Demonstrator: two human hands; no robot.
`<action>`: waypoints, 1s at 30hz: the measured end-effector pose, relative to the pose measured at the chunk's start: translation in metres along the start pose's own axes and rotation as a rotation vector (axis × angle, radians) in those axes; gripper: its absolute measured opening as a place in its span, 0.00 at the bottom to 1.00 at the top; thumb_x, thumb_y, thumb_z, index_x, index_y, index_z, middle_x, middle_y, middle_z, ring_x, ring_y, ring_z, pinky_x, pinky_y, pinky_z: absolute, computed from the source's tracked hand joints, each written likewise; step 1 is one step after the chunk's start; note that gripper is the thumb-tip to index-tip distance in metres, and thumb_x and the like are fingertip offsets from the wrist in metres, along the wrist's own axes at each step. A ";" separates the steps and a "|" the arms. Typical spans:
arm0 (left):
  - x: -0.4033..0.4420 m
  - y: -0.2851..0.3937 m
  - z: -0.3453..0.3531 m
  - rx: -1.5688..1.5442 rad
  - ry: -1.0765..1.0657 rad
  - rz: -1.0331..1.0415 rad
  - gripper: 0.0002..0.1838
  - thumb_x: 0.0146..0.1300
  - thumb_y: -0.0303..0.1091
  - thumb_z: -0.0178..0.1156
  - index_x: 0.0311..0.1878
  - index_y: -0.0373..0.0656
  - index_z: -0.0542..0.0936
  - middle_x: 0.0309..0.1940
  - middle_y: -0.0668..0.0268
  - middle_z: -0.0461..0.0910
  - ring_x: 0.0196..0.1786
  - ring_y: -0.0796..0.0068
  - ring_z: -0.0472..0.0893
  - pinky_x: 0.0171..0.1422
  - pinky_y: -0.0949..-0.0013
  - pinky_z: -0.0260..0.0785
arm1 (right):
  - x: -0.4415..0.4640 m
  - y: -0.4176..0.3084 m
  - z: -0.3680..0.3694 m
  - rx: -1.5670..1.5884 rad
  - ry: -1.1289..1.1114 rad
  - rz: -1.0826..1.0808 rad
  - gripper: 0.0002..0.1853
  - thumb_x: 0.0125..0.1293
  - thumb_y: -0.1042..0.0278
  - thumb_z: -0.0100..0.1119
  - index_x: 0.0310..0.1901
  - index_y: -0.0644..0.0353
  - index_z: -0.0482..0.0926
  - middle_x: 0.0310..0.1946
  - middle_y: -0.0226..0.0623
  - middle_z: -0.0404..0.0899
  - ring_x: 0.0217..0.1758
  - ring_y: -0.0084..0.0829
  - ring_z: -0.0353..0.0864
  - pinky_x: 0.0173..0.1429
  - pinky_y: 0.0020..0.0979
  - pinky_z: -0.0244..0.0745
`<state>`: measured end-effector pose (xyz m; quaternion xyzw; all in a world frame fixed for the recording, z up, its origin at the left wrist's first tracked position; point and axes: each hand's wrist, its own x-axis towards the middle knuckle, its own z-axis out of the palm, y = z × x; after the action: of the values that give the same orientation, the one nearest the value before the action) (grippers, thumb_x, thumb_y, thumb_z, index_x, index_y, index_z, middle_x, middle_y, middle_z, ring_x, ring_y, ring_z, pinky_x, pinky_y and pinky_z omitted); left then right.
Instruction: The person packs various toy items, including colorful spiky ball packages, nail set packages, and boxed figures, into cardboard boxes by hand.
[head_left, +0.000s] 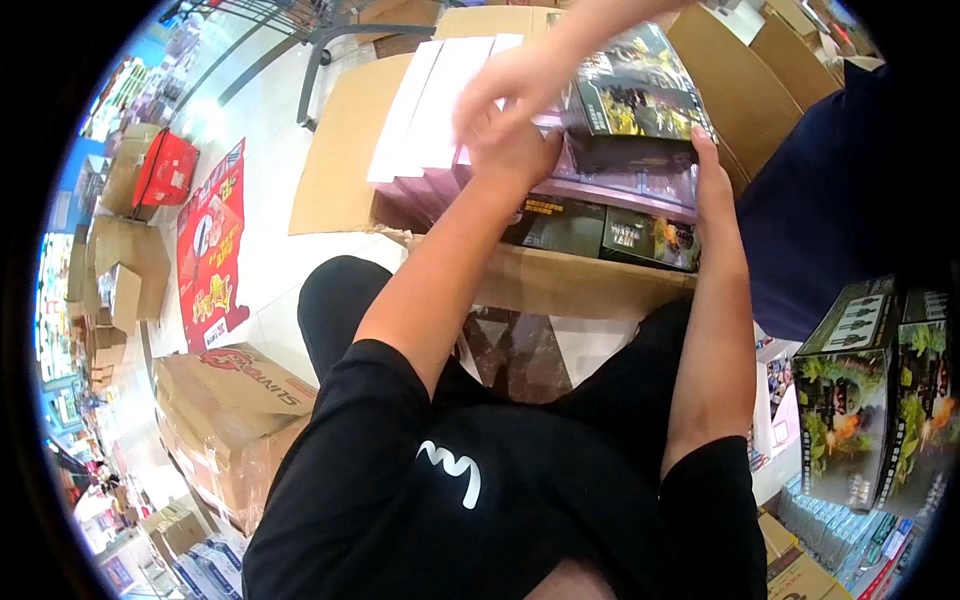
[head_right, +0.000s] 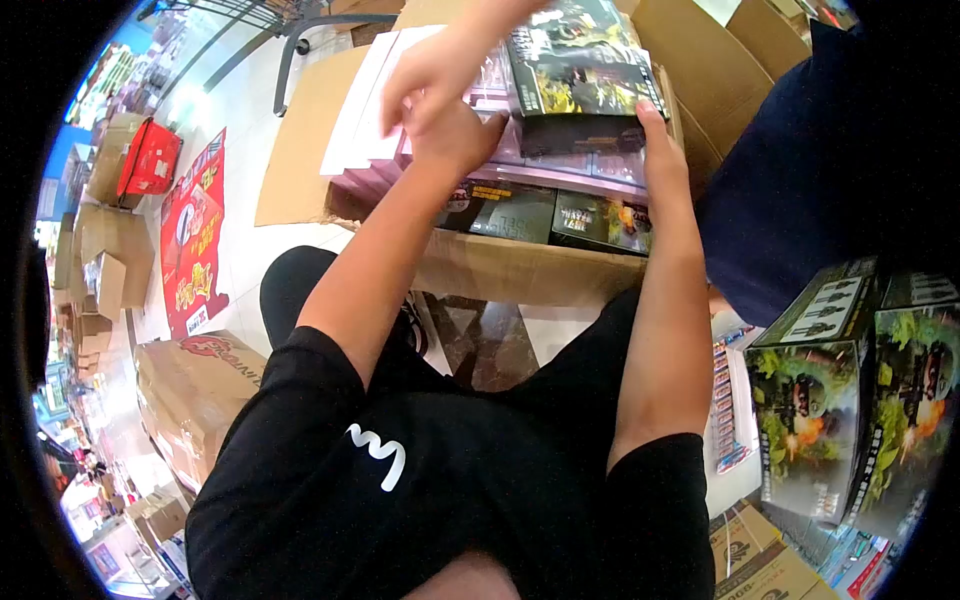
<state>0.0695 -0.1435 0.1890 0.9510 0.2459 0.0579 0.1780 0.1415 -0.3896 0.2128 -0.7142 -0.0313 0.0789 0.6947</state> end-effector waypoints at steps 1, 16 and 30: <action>-0.008 0.002 0.002 -0.035 0.179 0.056 0.43 0.65 0.64 0.60 0.56 0.23 0.80 0.77 0.38 0.56 0.81 0.34 0.48 0.82 0.36 0.42 | 0.005 0.002 -0.006 0.021 0.003 0.059 0.39 0.68 0.37 0.60 0.65 0.69 0.76 0.64 0.45 0.76 0.65 0.34 0.73 0.71 0.31 0.63; -0.052 0.024 -0.043 -1.280 -0.047 0.023 0.38 0.59 0.41 0.72 0.65 0.25 0.71 0.52 0.49 0.82 0.50 0.61 0.84 0.56 0.64 0.76 | -0.023 -0.012 -0.055 0.157 -0.176 0.065 0.33 0.73 0.44 0.48 0.66 0.64 0.71 0.63 0.41 0.76 0.66 0.35 0.73 0.74 0.36 0.60; -0.054 0.033 -0.068 -1.430 -0.087 0.224 0.23 0.64 0.33 0.68 0.57 0.32 0.73 0.46 0.60 0.82 0.46 0.75 0.82 0.51 0.69 0.77 | -0.013 -0.002 -0.061 0.647 -0.371 0.023 0.35 0.78 0.36 0.43 0.69 0.59 0.72 0.65 0.38 0.78 0.69 0.38 0.74 0.74 0.43 0.67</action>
<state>0.0233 -0.1752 0.2633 0.6227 0.0419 0.1845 0.7592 0.1380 -0.4521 0.2166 -0.4316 -0.1222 0.2204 0.8661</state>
